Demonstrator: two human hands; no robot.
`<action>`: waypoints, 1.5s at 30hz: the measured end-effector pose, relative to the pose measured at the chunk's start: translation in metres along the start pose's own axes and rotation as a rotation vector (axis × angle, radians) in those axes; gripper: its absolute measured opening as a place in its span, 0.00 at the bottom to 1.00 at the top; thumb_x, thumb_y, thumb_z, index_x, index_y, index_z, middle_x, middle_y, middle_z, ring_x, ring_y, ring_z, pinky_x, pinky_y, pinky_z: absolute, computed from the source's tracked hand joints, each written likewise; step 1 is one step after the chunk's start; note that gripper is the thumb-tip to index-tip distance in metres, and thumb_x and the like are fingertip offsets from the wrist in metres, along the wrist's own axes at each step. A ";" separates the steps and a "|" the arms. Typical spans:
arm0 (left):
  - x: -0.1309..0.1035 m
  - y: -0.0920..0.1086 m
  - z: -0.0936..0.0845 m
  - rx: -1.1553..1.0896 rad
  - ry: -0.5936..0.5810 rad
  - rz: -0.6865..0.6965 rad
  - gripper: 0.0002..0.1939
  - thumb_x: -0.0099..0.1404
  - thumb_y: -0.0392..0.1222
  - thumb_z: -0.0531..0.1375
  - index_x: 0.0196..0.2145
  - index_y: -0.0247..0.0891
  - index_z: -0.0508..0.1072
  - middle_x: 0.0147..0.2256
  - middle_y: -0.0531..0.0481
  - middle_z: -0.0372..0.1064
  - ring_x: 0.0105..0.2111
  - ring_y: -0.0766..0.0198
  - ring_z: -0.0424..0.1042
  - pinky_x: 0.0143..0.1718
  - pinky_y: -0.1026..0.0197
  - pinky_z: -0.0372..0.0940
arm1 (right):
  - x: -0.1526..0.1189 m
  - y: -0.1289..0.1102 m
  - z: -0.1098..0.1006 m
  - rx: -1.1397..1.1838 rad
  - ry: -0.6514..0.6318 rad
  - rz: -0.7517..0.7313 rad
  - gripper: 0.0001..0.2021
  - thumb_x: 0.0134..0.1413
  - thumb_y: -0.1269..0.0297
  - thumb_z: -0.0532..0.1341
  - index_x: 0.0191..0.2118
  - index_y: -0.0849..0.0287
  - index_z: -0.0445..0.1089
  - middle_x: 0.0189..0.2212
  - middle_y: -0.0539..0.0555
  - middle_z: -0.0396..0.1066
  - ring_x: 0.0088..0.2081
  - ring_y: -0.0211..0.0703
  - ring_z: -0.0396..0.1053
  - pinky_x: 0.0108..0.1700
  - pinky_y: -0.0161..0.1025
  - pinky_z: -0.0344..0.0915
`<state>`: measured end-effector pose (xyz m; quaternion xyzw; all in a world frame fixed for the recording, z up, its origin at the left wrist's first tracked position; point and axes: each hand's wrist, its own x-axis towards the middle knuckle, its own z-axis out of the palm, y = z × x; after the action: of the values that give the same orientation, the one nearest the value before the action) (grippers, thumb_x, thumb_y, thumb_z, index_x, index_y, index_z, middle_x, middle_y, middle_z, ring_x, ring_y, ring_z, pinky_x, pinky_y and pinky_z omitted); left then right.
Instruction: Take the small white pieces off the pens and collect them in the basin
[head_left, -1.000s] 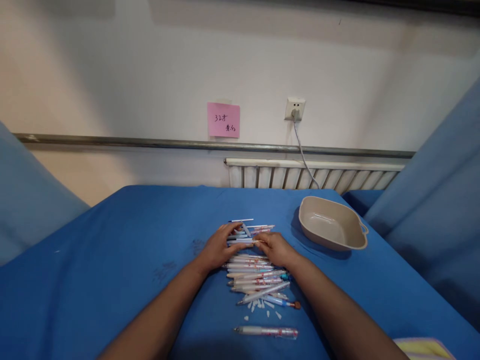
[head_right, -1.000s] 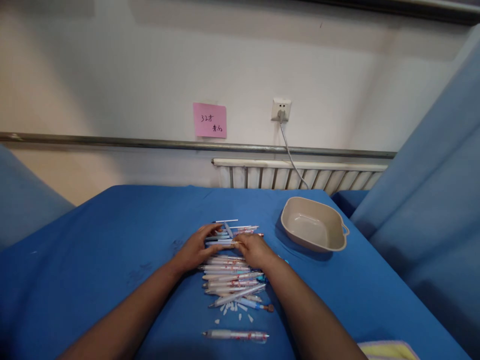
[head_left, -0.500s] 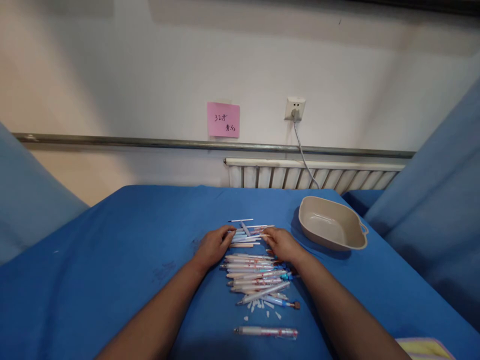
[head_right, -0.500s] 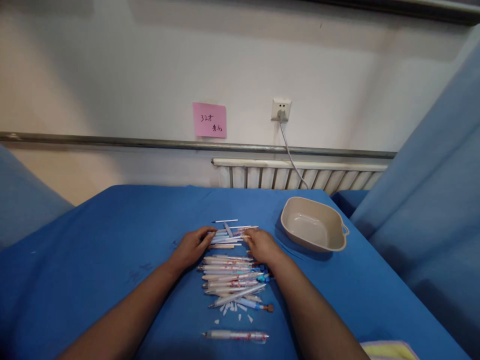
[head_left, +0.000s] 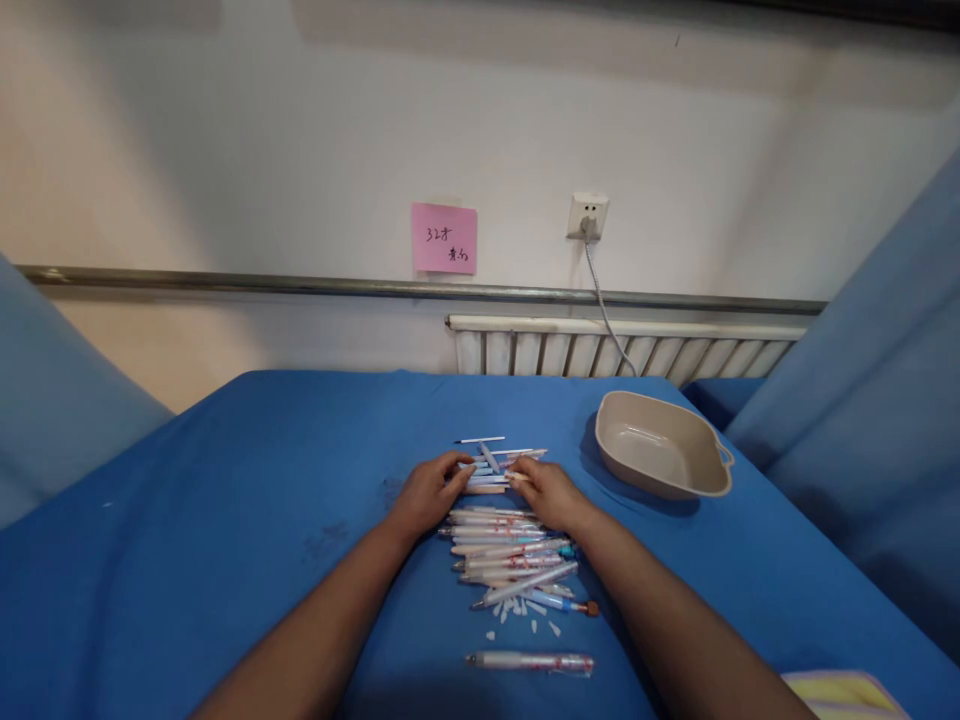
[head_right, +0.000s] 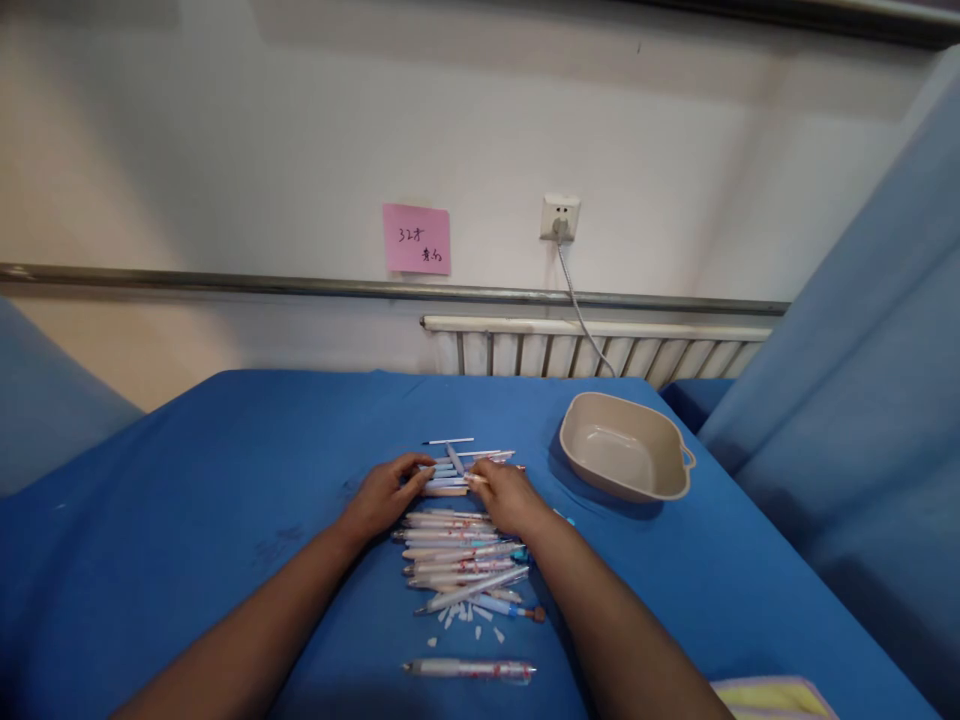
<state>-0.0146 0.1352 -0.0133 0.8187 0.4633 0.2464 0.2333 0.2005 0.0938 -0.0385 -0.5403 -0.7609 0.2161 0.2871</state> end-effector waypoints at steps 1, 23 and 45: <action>0.001 -0.004 -0.002 0.016 0.017 -0.009 0.19 0.63 0.53 0.49 0.41 0.39 0.71 0.28 0.52 0.72 0.29 0.62 0.70 0.32 0.64 0.61 | 0.000 0.002 -0.002 -0.026 -0.001 0.003 0.10 0.60 0.61 0.51 0.40 0.57 0.67 0.29 0.51 0.71 0.30 0.38 0.66 0.31 0.32 0.55; 0.008 -0.025 -0.008 0.037 0.191 -0.150 0.19 0.62 0.52 0.49 0.39 0.37 0.72 0.31 0.49 0.75 0.30 0.60 0.73 0.33 0.62 0.62 | -0.002 0.015 -0.016 -0.114 -0.054 -0.097 0.12 0.60 0.62 0.50 0.32 0.58 0.67 0.30 0.51 0.70 0.32 0.38 0.65 0.34 0.32 0.56; 0.004 -0.013 0.008 0.096 0.127 -0.110 0.16 0.62 0.49 0.52 0.41 0.39 0.72 0.38 0.48 0.75 0.39 0.59 0.72 0.41 0.61 0.64 | -0.003 -0.001 -0.011 -0.172 -0.026 -0.115 0.07 0.52 0.62 0.61 0.37 0.57 0.69 0.35 0.52 0.69 0.39 0.40 0.65 0.41 0.35 0.58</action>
<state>-0.0164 0.1436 -0.0262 0.7850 0.5325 0.2623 0.1773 0.2080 0.0910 -0.0308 -0.5158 -0.8099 0.1400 0.2416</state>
